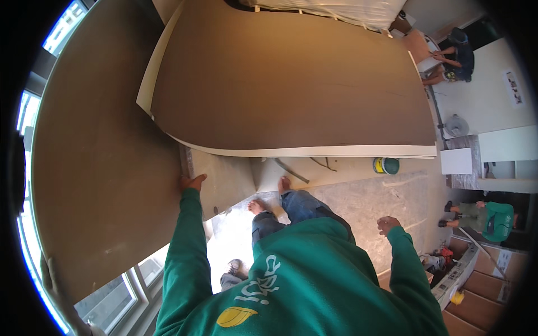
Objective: The person assembles a large curved furniture unit by lifting and positioning large panels and smaller components. They coordinate with others to align and place the pieces into the frame structure.
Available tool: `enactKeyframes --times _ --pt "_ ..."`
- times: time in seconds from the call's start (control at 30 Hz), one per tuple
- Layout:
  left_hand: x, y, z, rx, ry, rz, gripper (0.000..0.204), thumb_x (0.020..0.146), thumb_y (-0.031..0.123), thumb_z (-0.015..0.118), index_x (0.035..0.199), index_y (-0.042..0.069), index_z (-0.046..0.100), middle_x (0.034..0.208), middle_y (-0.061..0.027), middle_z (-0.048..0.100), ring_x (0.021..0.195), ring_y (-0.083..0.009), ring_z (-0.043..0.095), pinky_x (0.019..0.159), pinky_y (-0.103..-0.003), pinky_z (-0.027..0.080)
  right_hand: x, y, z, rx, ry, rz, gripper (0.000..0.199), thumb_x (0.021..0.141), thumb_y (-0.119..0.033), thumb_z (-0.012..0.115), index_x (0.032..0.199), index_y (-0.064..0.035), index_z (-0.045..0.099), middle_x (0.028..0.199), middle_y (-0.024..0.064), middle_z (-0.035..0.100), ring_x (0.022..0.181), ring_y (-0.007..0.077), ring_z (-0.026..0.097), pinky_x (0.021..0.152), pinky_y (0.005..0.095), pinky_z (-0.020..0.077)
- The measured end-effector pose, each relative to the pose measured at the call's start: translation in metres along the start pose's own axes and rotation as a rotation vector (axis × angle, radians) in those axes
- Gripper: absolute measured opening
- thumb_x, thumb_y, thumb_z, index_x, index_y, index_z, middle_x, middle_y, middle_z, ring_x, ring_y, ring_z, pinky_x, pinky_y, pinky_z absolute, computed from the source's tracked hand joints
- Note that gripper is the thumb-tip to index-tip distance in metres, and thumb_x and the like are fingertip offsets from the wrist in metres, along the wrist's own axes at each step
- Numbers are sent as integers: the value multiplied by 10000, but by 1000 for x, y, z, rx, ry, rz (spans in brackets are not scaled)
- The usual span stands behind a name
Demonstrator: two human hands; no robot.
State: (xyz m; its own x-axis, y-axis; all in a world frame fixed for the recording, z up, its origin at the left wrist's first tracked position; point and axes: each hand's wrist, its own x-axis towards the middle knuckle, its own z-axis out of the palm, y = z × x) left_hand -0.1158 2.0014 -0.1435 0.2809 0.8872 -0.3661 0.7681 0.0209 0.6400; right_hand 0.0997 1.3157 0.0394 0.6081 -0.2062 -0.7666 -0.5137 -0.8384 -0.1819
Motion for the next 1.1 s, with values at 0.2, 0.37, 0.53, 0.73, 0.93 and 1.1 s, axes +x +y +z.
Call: enactKeyframes --times 0.2,0.37,0.53,0.73,0.93,1.1 --pt "4 -1 -9 -57 -71 -67 650 525 233 840 995 -122 567 995 -250 635 905 -349 638 815 -392 503 45 6 -7 14 -145 -17 274 859 -219 604 1056 -32 642 902 111 670 739 219 653 605 342 527" --pt "-2 -3 -14 -107 -92 -91 646 524 228 841 981 -130 557 968 -253 634 863 -340 641 785 -385 513 66 -30 -16 -37 -78 80 343 926 -256 524 1191 -43 568 1065 166 654 876 288 666 713 396 542" --pt "-42 20 -29 105 -42 -72 611 519 235 853 924 -119 564 898 -230 643 799 -305 646 725 -361 522 110 7 -12 64 -125 169 364 902 -303 532 1188 -80 565 1031 139 666 795 263 672 601 380 515" --pt "-71 -18 -43 150 -89 -93 646 502 305 871 889 -109 561 846 -199 639 738 -274 626 693 -361 515 111 -6 19 17 -240 200 354 908 -310 525 1152 -60 580 1001 120 665 800 249 665 603 368 504" --pt "-102 7 -48 221 -53 -42 649 488 328 874 861 -112 575 813 -202 645 725 -292 627 711 -373 514 94 -13 37 42 -172 111 342 911 -299 520 1140 -54 585 995 124 665 788 244 665 595 361 498" --pt "-98 6 -40 282 -76 -70 619 494 325 870 833 -118 602 817 -233 656 748 -326 644 733 -381 517 78 25 36 60 -154 175 350 904 -301 532 1139 -47 582 973 129 666 752 237 658 578 366 496"
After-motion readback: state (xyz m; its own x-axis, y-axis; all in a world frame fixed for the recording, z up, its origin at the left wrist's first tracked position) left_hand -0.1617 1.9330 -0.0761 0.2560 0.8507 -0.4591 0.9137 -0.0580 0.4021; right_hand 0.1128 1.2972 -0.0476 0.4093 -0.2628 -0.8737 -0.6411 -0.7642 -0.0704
